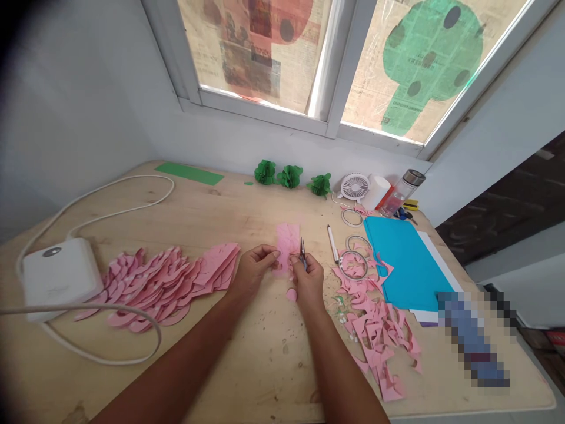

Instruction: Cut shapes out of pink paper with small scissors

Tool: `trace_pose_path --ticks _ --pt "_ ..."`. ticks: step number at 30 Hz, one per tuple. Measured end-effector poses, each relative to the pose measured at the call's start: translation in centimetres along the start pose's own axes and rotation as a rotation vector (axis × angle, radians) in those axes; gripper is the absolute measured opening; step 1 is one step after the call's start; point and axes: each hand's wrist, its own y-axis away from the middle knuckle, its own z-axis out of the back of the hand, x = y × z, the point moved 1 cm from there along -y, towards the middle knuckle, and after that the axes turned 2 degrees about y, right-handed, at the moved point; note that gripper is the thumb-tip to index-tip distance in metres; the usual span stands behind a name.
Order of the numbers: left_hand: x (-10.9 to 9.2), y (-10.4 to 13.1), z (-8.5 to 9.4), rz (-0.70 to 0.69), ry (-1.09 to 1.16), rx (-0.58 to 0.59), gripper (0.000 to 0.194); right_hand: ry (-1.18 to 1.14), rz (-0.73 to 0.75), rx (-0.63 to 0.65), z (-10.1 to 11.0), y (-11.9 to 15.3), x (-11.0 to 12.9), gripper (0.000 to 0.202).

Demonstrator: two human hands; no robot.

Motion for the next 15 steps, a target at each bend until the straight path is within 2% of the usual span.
trace_pose_path --ticks 3,7,10,15 --pt "0.13 -0.17 0.15 -0.009 0.047 -0.05 0.017 -0.075 -0.08 0.13 -0.43 0.55 0.58 0.022" --pt "0.18 -0.25 0.26 -0.019 0.108 -0.08 0.021 -0.046 -0.176 0.26 -0.73 1.05 0.72 0.027" --pt "-0.02 -0.16 0.21 -0.014 0.158 -0.081 0.02 -0.037 -0.202 0.294 -0.73 1.15 0.48 0.033" --pt "-0.37 -0.04 0.11 0.022 0.321 -0.002 0.015 -0.017 -0.217 0.313 -0.71 1.07 -0.06 0.037"
